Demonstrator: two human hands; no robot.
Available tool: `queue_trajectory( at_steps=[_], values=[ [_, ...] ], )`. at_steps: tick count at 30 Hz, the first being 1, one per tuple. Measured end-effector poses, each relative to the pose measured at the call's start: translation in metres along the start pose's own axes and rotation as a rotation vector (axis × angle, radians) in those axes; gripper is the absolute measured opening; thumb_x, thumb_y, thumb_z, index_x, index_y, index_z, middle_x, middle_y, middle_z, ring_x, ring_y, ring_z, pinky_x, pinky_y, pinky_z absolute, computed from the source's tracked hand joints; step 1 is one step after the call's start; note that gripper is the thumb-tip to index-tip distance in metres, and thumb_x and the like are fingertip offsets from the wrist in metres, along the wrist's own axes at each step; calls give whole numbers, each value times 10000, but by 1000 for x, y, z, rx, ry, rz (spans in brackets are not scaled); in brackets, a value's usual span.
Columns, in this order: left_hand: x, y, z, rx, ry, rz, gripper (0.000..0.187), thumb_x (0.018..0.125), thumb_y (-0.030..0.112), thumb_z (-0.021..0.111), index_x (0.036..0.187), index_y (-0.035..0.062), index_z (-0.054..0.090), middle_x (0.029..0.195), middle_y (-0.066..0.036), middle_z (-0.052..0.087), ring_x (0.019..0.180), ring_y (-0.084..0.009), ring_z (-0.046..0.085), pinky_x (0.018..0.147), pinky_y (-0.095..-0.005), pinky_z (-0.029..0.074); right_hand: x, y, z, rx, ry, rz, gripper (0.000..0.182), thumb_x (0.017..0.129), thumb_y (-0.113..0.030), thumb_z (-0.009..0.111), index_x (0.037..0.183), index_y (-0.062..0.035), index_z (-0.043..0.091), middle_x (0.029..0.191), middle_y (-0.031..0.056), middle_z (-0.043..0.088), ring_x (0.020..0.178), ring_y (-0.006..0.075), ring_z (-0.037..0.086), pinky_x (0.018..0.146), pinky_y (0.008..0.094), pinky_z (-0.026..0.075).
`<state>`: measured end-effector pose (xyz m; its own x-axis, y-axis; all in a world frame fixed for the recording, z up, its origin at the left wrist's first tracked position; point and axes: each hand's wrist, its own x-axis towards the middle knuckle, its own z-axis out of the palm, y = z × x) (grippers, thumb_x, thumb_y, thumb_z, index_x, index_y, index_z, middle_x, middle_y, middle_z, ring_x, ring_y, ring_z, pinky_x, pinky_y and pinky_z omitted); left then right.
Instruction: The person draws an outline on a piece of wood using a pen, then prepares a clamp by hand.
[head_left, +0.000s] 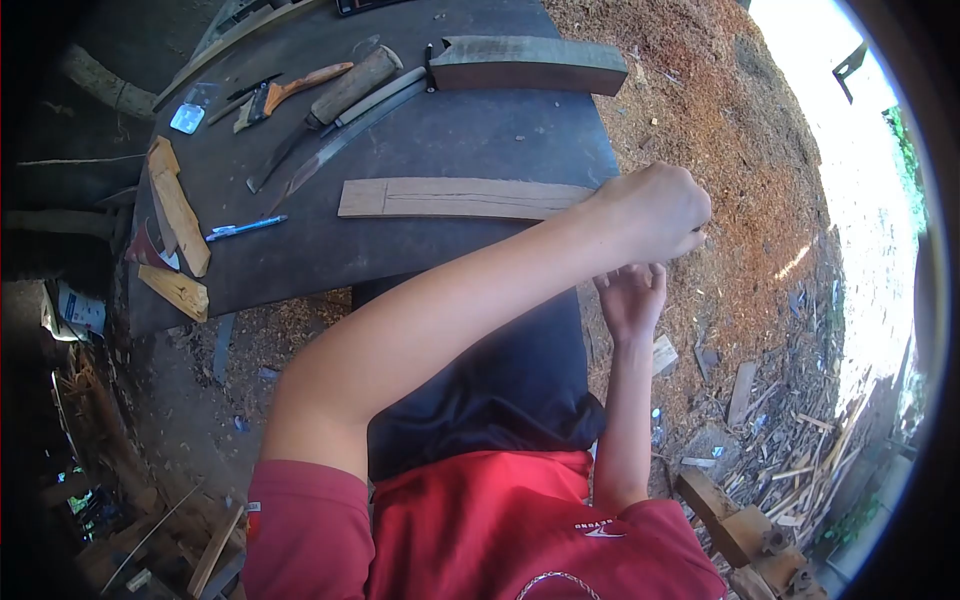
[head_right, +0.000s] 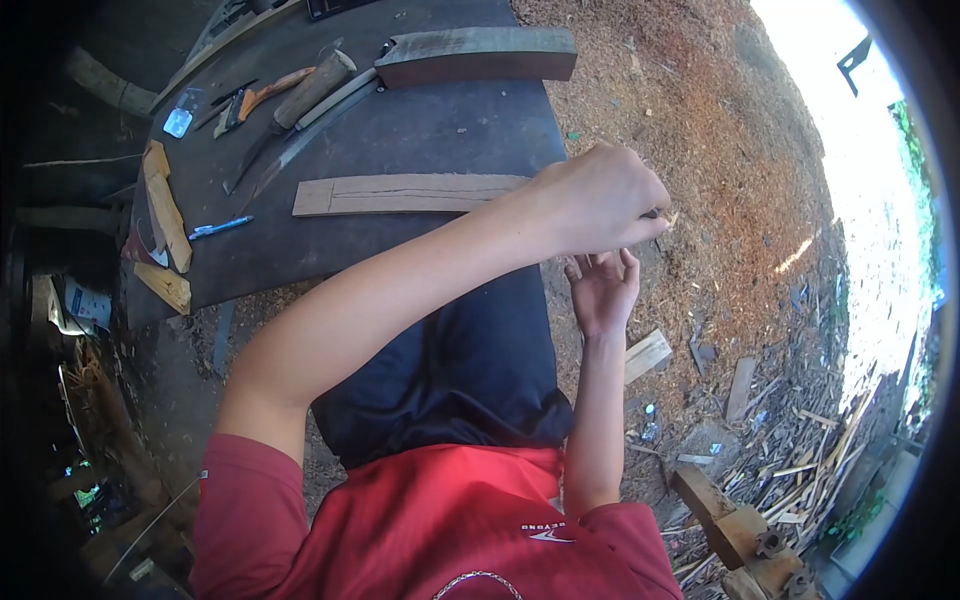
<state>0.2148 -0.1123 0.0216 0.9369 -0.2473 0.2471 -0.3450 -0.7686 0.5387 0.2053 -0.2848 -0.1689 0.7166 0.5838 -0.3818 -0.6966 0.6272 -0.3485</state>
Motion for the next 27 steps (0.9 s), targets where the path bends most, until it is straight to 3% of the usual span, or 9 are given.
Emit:
queue_trajectory(
  at_steps=[2, 5, 6, 9, 10, 13, 16, 22, 27],
  values=[
    [1, -1, 1, -5, 10, 3, 319, 904, 262, 694, 705, 13, 684, 642, -168, 659, 642, -332, 704, 690, -442, 599, -12, 5, 1, -139, -65, 12, 481, 1052, -439, 409, 788, -128, 662, 1208, 37, 635, 1101, 207, 563, 963, 380, 353],
    [1, -2, 2, 20, 8, 23, 326, 917, 249, 682, 693, 13, 674, 621, -161, 642, 629, -327, 697, 687, -441, 598, -25, 20, 10, -388, 63, 87, 520, 1057, -464, 412, 704, -139, 614, 1130, 19, 644, 1084, 192, 562, 945, 360, 336],
    [2, -2, 2, 26, 0, 30, 331, 921, 248, 678, 690, 11, 669, 613, -158, 637, 622, -323, 694, 687, -440, 598, -25, 26, 12, -408, 7, 114, 512, 1077, -473, 368, 802, -142, 646, 1101, 14, 645, 1077, 187, 564, 942, 352, 328],
    [1, -3, 3, 17, 9, 36, 347, 930, 247, 668, 678, 10, 657, 592, -147, 623, 601, -306, 688, 687, -437, 599, -23, 42, 27, -509, 108, 106, 461, 1095, -453, 326, 983, -145, 650, 1117, 11, 652, 1070, 182, 558, 931, 360, 337],
    [1, -3, 4, 10, 21, 35, 352, 933, 247, 665, 674, 9, 653, 586, -143, 620, 594, -299, 686, 688, -435, 600, -18, 45, 26, -496, 109, 118, 448, 1107, -441, 318, 1268, -126, 591, 1270, 22, 625, 1149, 184, 549, 934, 369, 343],
    [2, -4, 7, 4, 14, 46, 366, 937, 252, 660, 660, 13, 645, 575, -135, 615, 585, -282, 686, 686, -432, 601, -4, 56, 33, -470, 112, 82, 514, 1106, -454, 337, 1451, -106, 493, 1433, 46, 560, 1267, 199, 525, 1009, 398, 358],
    [2, -4, 8, 55, 18, 60, 370, 938, 260, 657, 659, 19, 649, 573, -129, 616, 587, -275, 687, 684, -428, 601, 6, 52, 42, -159, 40, 145, 549, 1102, -403, 403, 1483, -10, 441, 1507, 127, 508, 1380, 293, 481, 1179, 442, 375],
    [3, -3, 3, 27, -33, 45, 358, 929, 282, 669, 687, 19, 677, 617, -149, 652, 632, -294, 706, 697, -424, 602, 32, 34, 34, -29, -54, 177, 598, 1089, -437, 434, 1496, 2, 420, 1502, 141, 504, 1367, 296, 498, 1145, 467, 419],
    [3, 0, 0, 53, -61, 35, 322, 912, 263, 694, 748, -13, 713, 713, -187, 700, 732, -322, 746, 708, -423, 631, 16, 15, 49, -39, 2, 10, 603, 1094, -443, 411, 1513, -9, 392, 1521, 143, 477, 1410, 317, 446, 1188, 487, 363]
  ],
)
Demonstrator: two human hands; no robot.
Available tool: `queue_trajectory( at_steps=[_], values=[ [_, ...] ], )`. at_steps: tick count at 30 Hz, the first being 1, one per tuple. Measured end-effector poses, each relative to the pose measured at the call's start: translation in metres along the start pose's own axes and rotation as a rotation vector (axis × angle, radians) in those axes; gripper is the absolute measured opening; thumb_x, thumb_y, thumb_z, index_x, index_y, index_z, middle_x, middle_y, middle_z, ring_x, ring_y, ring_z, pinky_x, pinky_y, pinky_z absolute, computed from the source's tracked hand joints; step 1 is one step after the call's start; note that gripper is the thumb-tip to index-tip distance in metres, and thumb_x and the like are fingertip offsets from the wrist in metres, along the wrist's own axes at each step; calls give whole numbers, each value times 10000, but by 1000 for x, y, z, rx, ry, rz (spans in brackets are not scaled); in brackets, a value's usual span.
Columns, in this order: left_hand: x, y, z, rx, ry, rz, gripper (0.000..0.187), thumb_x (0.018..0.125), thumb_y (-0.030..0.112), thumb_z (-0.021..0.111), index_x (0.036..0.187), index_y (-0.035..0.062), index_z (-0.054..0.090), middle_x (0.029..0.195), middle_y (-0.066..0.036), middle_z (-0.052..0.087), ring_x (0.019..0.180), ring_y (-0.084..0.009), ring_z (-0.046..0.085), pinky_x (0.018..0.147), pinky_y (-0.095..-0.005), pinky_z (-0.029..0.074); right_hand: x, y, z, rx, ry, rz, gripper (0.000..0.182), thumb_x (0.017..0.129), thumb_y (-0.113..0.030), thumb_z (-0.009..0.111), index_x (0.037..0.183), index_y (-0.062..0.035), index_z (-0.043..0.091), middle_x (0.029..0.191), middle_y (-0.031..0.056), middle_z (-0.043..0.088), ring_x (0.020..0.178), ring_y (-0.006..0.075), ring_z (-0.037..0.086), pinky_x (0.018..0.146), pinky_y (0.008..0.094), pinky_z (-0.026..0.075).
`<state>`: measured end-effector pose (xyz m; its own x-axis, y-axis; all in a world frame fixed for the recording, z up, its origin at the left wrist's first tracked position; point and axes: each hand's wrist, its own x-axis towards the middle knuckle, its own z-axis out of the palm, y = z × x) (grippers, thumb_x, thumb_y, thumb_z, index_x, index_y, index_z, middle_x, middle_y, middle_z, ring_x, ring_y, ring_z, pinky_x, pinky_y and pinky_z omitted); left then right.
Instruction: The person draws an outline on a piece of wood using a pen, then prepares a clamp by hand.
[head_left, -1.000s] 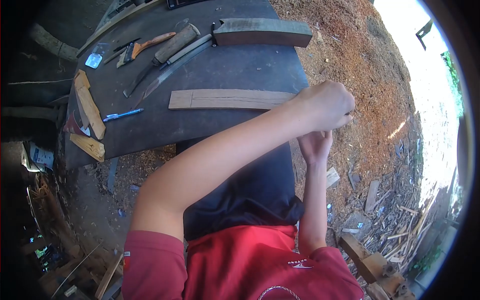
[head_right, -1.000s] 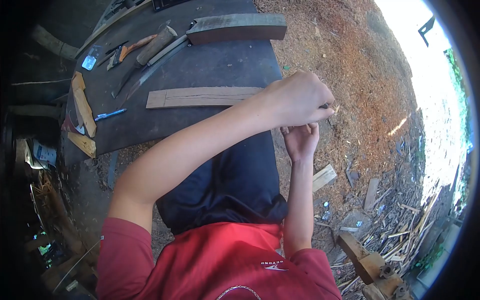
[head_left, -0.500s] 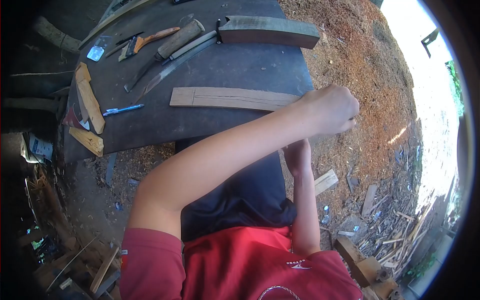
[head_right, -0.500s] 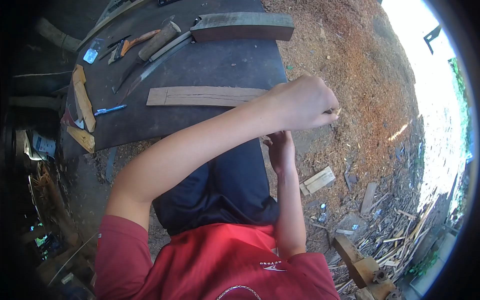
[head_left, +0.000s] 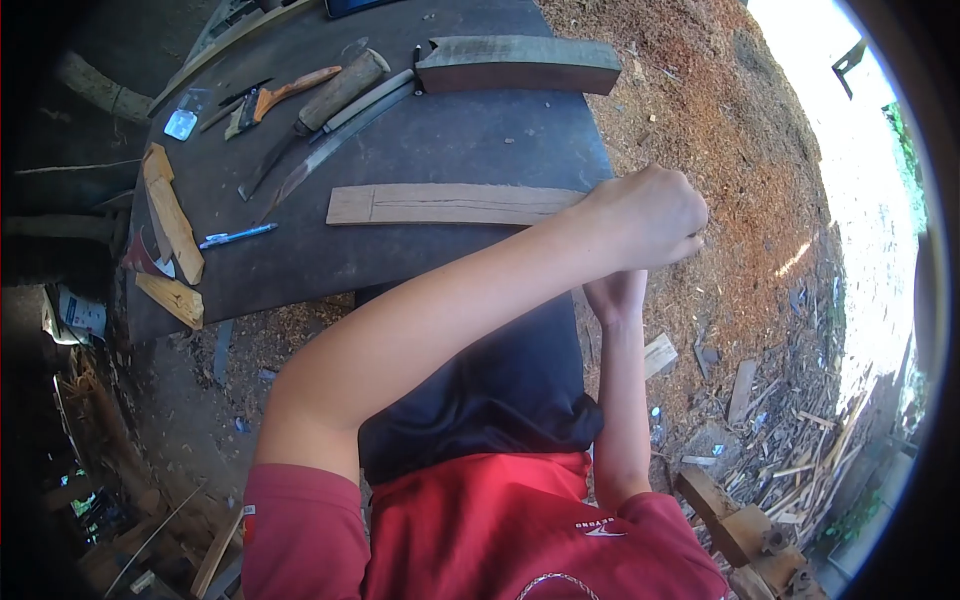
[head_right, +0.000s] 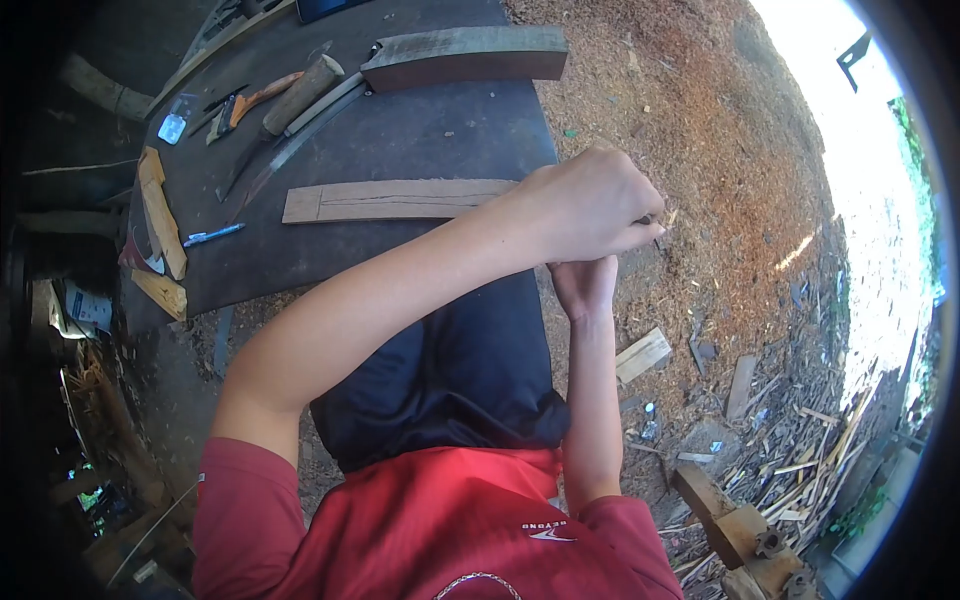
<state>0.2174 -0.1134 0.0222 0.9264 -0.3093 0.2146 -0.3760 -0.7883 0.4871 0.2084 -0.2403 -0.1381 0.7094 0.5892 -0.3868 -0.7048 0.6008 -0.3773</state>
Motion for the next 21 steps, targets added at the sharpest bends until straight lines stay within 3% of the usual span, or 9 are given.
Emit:
queue_trajectory(
  at_steps=[5, 8, 14, 17, 19, 21],
  values=[
    [-1, -1, 0, -29, 17, -10, 320, 914, 261, 688, 708, 17, 690, 653, -163, 674, 667, -313, 721, 723, -438, 606, -18, 5, -43, 34, 203, 2, 544, 1079, -462, 415, 1431, -54, 489, 1459, 123, 510, 1366, 279, 463, 1149, 489, 348],
    [-3, 1, -4, -52, 24, -1, 309, 913, 248, 687, 713, 13, 693, 656, -167, 675, 668, -316, 721, 728, -435, 610, -35, 12, -38, -67, 139, -21, 420, 1070, -496, 437, 1025, -136, 649, 1152, 23, 626, 1089, 186, 539, 904, 375, 375],
    [-3, -3, 1, -36, 41, 29, 286, 912, 249, 687, 772, 2, 731, 706, -186, 699, 721, -337, 738, 745, -432, 618, -40, 25, -27, -283, 193, -92, 297, 1050, -408, 548, 1089, -136, 663, 1139, -5, 631, 1089, 171, 550, 921, 376, 372],
    [-3, -1, 2, 5, 31, 23, 296, 913, 264, 688, 797, -3, 740, 730, -195, 707, 740, -349, 741, 757, -434, 619, -36, 24, -15, -469, 217, -125, 305, 1044, -376, 578, 1164, -109, 665, 1083, -12, 626, 994, 123, 526, 895, 340, 367],
    [-3, 0, 0, 47, 17, 25, 307, 914, 276, 689, 800, -5, 738, 737, -197, 708, 743, -353, 741, 761, -438, 620, -37, 12, -28, -799, 134, -203, 332, 1046, -369, 584, 1195, -81, 652, 1028, -22, 614, 915, 101, 482, 859, 313, 357],
    [-2, 1, -4, 8, -7, 12, 259, 888, 220, 686, 813, -23, 738, 793, -202, 727, 789, -341, 751, 752, -429, 632, -37, 1, -24, -889, 193, -144, 351, 1056, -347, 579, 1202, -31, 630, 900, -42, 555, 796, 79, 399, 767, 271, 336]
  ],
)
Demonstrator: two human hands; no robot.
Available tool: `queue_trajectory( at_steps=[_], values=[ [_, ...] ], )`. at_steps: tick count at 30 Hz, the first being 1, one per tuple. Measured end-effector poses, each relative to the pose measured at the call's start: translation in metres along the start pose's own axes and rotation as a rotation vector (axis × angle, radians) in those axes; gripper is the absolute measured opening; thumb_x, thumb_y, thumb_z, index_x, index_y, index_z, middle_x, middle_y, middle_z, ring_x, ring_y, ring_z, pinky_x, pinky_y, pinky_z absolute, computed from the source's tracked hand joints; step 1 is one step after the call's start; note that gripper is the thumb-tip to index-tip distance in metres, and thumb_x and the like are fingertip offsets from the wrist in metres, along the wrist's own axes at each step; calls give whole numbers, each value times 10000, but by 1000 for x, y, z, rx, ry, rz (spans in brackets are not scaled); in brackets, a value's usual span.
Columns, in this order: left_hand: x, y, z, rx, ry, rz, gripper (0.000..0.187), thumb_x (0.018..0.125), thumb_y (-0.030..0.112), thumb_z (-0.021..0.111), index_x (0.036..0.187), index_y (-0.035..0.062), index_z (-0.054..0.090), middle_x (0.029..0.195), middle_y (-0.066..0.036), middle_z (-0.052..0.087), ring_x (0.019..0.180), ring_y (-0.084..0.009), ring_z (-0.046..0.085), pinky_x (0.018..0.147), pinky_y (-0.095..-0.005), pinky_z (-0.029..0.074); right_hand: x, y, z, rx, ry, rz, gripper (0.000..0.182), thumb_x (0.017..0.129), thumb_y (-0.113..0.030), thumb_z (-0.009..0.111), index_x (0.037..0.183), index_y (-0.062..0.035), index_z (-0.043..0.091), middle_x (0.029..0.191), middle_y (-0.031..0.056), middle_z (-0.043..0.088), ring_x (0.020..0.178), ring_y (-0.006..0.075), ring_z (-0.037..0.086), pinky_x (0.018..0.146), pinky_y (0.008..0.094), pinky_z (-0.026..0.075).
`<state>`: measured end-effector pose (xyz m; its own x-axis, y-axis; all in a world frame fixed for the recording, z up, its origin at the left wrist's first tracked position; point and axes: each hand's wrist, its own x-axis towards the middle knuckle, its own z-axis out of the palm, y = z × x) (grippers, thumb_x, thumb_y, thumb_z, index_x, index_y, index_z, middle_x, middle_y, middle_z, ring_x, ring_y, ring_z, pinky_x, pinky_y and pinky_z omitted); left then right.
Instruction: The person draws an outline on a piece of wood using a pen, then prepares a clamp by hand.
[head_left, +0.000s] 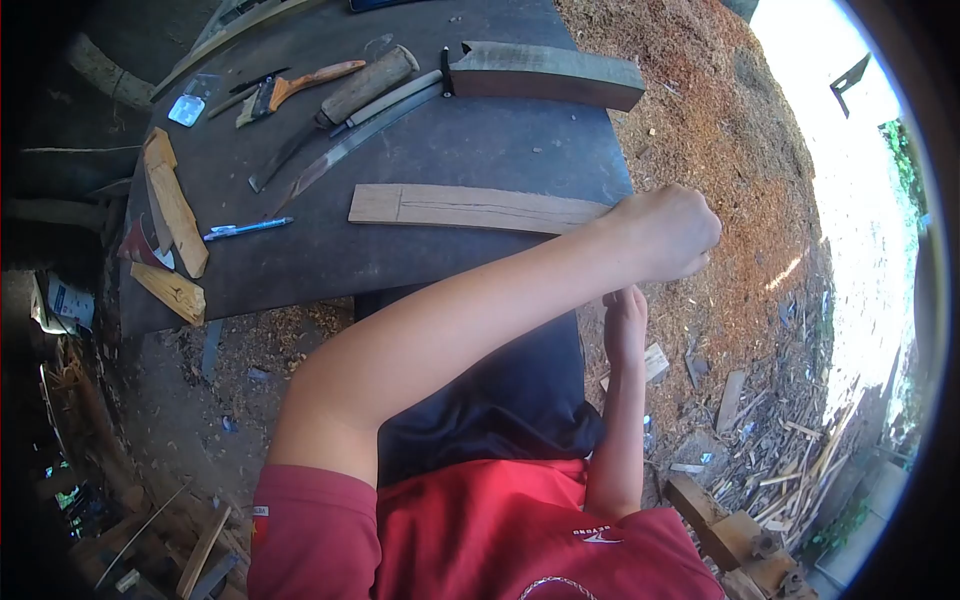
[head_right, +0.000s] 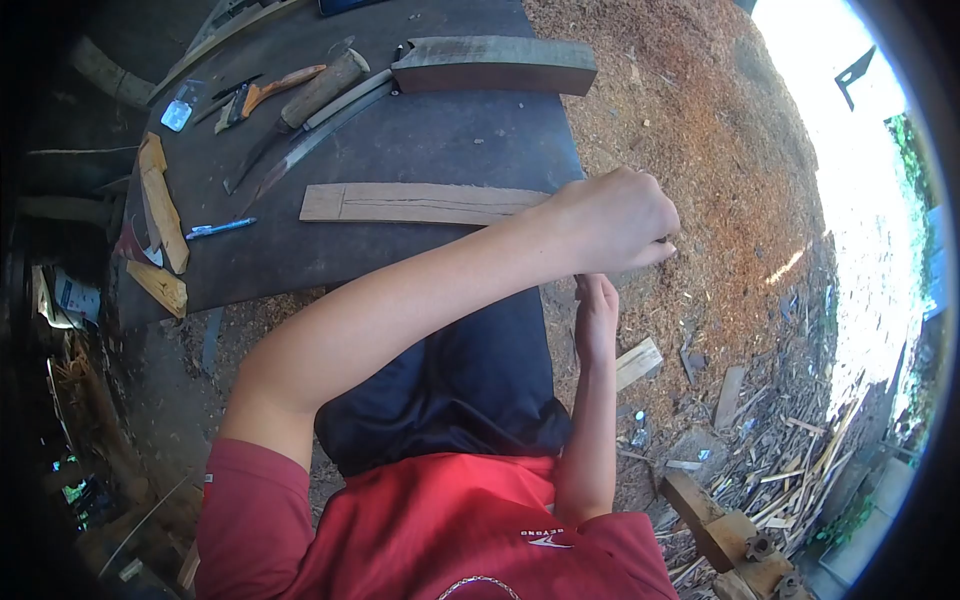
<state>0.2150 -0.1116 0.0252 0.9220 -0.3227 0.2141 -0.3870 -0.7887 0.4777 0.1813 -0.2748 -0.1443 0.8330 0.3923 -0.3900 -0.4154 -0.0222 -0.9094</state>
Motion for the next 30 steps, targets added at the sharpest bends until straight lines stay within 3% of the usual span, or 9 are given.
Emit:
queue_trajectory(
  at_steps=[4, 7, 8, 10, 15, 21, 24, 26, 30],
  values=[
    [-2, 3, -7, -64, -50, -48, 233, 875, 193, 685, 819, -26, 740, 830, -200, 738, 825, -329, 755, 751, -423, 638, -6, -34, 12, -118, -140, 4, 290, 1073, -320, 554, 1132, -43, 617, 833, -59, 482, 740, 57, 396, 677, 245, 313],
    [0, 0, 0, -10, 1, 7, 303, 910, 272, 691, 790, -3, 738, 725, -193, 708, 736, -339, 743, 732, -441, 624, 4, -38, 10, -217, -133, 38, 290, 1084, -325, 522, 1055, -53, 615, 798, -58, 489, 705, 52, 387, 654, 246, 313],
    [0, -2, 3, -22, 13, 6, 309, 911, 272, 690, 784, -7, 735, 724, -193, 708, 735, -338, 743, 731, -442, 624, 10, -41, 8, -230, -184, 53, 244, 1043, -263, 537, 931, -61, 617, 756, -50, 491, 676, 67, 394, 637, 267, 327],
    [-2, -2, 3, -46, 38, 6, 321, 911, 272, 688, 771, -14, 730, 722, -194, 707, 732, -336, 743, 729, -443, 624, 13, -49, 14, -320, -202, 52, 201, 988, -213, 554, 873, -62, 618, 747, -34, 504, 683, 83, 419, 638, 270, 343],
    [-2, 1, -2, -26, -14, -20, 266, 888, 228, 693, 804, -20, 737, 791, -204, 724, 808, -336, 751, 740, -439, 633, 24, -44, 14, -418, -214, 50, 125, 906, -136, 563, 830, -58, 624, 757, 1, 543, 704, 121, 487, 650, 279, 395],
    [-1, 0, -1, -54, 0, -16, 224, 868, 184, 681, 796, -22, 732, 798, -209, 725, 812, -327, 755, 723, -431, 639, 26, -36, 14, -316, -220, 38, 205, 976, -204, 562, 1035, -25, 641, 867, 30, 583, 773, 147, 535, 700, 326, 461],
    [0, -1, 0, -56, 7, -13, 285, 893, 236, 680, 775, -20, 725, 742, -205, 711, 762, -335, 747, 739, -442, 626, 35, -23, 10, -9, -206, 158, 401, 1042, -288, 549, 1321, 0, 561, 1182, 86, 605, 1054, 196, 577, 892, 365, 487],
    [0, -2, 1, -58, 28, -2, 316, 905, 264, 683, 767, -18, 722, 716, -202, 704, 740, -342, 743, 748, -448, 620, 40, -14, 6, 342, -200, 279, 548, 1066, -302, 541, 1504, 12, 443, 1484, 110, 534, 1356, 230, 510, 1130, 384, 428],
    [-1, -4, 5, -50, 67, 22, 312, 900, 265, 684, 764, -13, 723, 708, -199, 703, 731, -343, 742, 749, -449, 619, 29, -25, 27, 455, -185, 261, 558, 1077, -368, 506, 1488, 6, 456, 1507, 112, 520, 1375, 251, 498, 1152, 393, 413]
  ],
)
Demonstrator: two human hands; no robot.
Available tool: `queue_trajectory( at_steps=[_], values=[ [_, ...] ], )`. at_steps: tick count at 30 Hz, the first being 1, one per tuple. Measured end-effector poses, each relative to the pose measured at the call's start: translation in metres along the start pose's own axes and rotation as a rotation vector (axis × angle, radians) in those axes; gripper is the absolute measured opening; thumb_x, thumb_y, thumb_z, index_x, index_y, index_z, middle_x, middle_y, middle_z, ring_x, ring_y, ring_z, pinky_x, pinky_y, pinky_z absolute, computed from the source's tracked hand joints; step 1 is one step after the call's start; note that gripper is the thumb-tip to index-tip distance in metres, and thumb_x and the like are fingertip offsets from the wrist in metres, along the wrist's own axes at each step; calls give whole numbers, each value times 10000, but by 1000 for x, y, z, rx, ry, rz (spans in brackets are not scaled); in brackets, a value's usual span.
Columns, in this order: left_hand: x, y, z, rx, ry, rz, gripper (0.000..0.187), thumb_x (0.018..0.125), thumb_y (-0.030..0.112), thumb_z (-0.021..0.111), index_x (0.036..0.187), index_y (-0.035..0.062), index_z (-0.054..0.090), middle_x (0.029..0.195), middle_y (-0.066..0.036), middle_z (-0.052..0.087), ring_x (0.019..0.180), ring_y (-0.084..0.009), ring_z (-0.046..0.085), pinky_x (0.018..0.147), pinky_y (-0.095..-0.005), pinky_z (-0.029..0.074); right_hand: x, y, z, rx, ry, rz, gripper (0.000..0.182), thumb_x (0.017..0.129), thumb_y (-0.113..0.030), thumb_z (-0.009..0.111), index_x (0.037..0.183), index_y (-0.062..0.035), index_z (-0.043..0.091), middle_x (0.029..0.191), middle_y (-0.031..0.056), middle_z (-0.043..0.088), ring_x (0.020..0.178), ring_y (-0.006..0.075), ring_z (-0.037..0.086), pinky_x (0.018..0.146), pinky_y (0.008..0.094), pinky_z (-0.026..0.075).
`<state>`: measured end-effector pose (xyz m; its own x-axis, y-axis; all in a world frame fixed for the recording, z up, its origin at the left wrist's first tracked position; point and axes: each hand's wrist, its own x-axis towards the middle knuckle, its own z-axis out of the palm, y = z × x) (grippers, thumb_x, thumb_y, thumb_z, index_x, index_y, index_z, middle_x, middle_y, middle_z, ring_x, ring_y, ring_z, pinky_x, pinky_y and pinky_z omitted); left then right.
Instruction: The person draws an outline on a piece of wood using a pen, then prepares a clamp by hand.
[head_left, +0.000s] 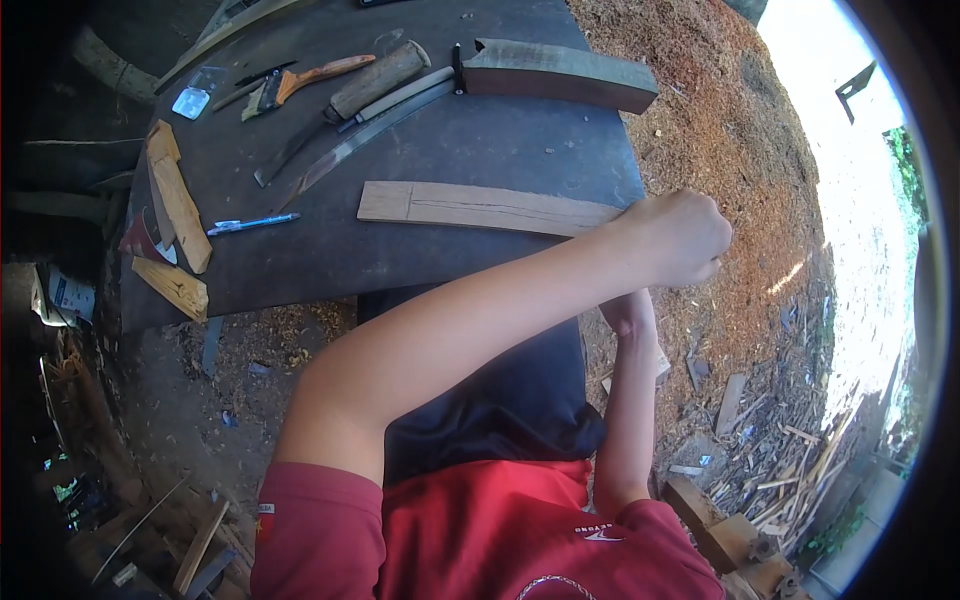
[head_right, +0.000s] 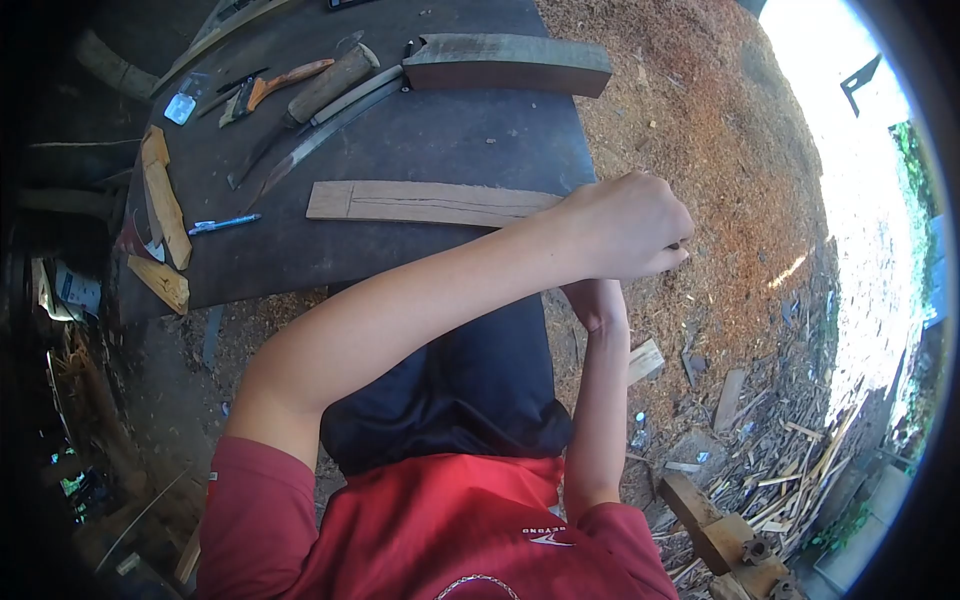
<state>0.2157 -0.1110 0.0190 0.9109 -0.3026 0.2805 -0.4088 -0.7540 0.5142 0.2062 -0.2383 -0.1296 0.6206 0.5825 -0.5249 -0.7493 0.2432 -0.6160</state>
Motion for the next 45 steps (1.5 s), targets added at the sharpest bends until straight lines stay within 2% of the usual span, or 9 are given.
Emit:
queue_trajectory(
  at_steps=[5, 14, 17, 20, 23, 28, 33, 36, 45],
  values=[
    [-1, 1, -2, -24, 11, 10, 310, 892, 262, 685, 747, -9, 721, 698, -197, 699, 718, -343, 739, 749, -448, 617, 20, 14, -39, 170, -125, -29, 555, 1075, -364, 514, 1483, 9, 459, 1502, 120, 525, 1370, 250, 504, 1145, 405, 425],
    [1, -2, 5, 59, 11, 24, 306, 891, 260, 688, 757, -13, 722, 695, -193, 698, 716, -340, 739, 736, -441, 618, 9, 15, -45, 116, -28, -187, 532, 1082, -274, 494, 1515, 25, 413, 1531, 130, 500, 1412, 280, 465, 1218, 418, 332],
    [1, -1, 2, 46, -4, 7, 308, 897, 256, 687, 760, -18, 720, 700, -198, 700, 721, -340, 741, 743, -441, 618, 5, 21, -60, -47, -64, -234, 400, 1051, -280, 551, 1378, -50, 544, 1326, 60, 604, 1202, 205, 571, 1098, 415, 400],
    [1, 1, -1, 22, -31, -13, 308, 902, 249, 687, 759, -22, 718, 710, -203, 701, 728, -343, 741, 757, -443, 617, -20, 14, -51, 190, -103, -211, 256, 1025, -209, 529, 1217, -62, 612, 1105, 38, 644, 1013, 170, 584, 962, 378, 423],
    [1, 2, -2, -4, -39, -13, 278, 896, 228, 685, 783, -22, 727, 748, -203, 714, 766, -339, 746, 757, -436, 623, -30, 14, -47, 35, -53, -188, 255, 1002, -230, 543, 1157, -50, 637, 1059, 48, 654, 990, 176, 585, 913, 364, 416],
    [0, 4, -9, -33, -103, -54, 229, 881, 195, 680, 827, -18, 744, 826, -195, 740, 852, -328, 755, 760, -423, 637, -32, 16, -39, -249, -28, -148, 284, 1023, -233, 497, 1143, -41, 669, 1140, 56, 650, 1066, 183, 581, 929, 372, 413],
    [-1, 4, -6, 1, -44, -38, 289, 906, 238, 683, 799, -26, 732, 752, -212, 711, 764, -346, 742, 740, -439, 621, -25, 16, -25, -538, 18, -217, 323, 1046, -242, 499, 1241, -23, 634, 1220, 57, 638, 1132, 177, 564, 945, 392, 415],
    [0, 3, -3, 34, -20, -14, 330, 917, 266, 684, 781, -32, 725, 708, -219, 695, 720, -352, 735, 728, -443, 616, -19, 21, -28, -232, -52, -197, 331, 1039, -239, 541, 1279, -23, 612, 1227, 60, 635, 1119, 179, 570, 939, 403, 422],
    [0, 3, -4, 46, -50, -17, 268, 881, 232, 696, 800, -21, 733, 777, -209, 719, 796, -344, 749, 742, -435, 629, -23, 21, -25, -103, -139, -114, 490, 1057, -234, 550, 1449, 52, 480, 1414, 118, 561, 1298, 235, 543, 1093, 370, 431]
  ],
)
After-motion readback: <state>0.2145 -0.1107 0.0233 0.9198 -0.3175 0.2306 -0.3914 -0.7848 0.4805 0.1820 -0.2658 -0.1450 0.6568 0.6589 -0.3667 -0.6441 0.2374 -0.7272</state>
